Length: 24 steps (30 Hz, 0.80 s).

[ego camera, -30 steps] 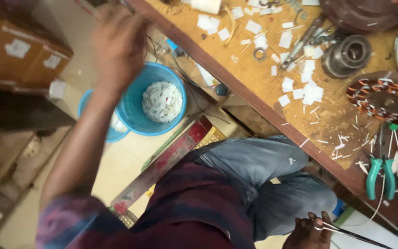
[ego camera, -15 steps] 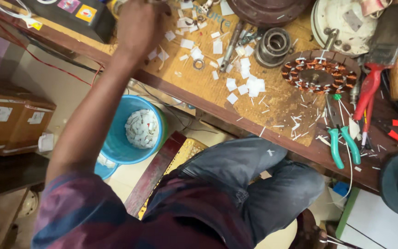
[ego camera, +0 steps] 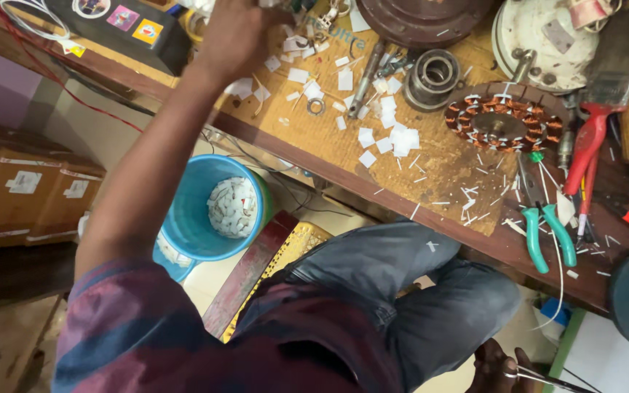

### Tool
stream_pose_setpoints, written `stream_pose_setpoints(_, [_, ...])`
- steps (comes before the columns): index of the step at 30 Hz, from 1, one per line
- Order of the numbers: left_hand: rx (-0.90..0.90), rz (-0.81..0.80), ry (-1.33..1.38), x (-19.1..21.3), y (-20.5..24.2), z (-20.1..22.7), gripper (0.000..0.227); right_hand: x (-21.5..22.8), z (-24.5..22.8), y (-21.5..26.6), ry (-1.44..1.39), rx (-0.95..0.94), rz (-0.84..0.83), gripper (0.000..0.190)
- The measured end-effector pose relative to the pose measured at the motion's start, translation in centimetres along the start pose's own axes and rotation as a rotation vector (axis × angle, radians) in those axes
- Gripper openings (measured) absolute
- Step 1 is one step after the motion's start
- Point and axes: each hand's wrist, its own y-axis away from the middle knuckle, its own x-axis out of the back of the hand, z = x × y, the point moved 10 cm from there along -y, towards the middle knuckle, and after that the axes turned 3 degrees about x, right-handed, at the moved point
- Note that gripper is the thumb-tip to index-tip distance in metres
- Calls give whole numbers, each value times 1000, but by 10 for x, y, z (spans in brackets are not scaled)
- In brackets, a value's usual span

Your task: The person cuts small white insulating pieces with scissors and places them into slots on a copper-wound stator assembly. They then use a screwdriver to press and adjust the pieces within the stator slots.

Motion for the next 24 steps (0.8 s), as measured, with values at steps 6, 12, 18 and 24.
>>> stream_pose_setpoints(6, [172, -329, 137, -2, 10, -32, 30, 10, 14, 3, -97, -15, -19, 53])
stream_pose_setpoints(12, [-89, -462, 94, -26, -8, -17, 39, 6, 8, -2, -87, -3, -14, 56])
stream_pose_setpoints(18, [-159, -418, 321, -37, -11, -26, 32, 1, 1, -5, -65, 6, 15, 59])
stream_pose_setpoints(24, [190, -439, 398, -53, 3, -67, 14, -8, -11, 10, -42, -10, 59, 62])
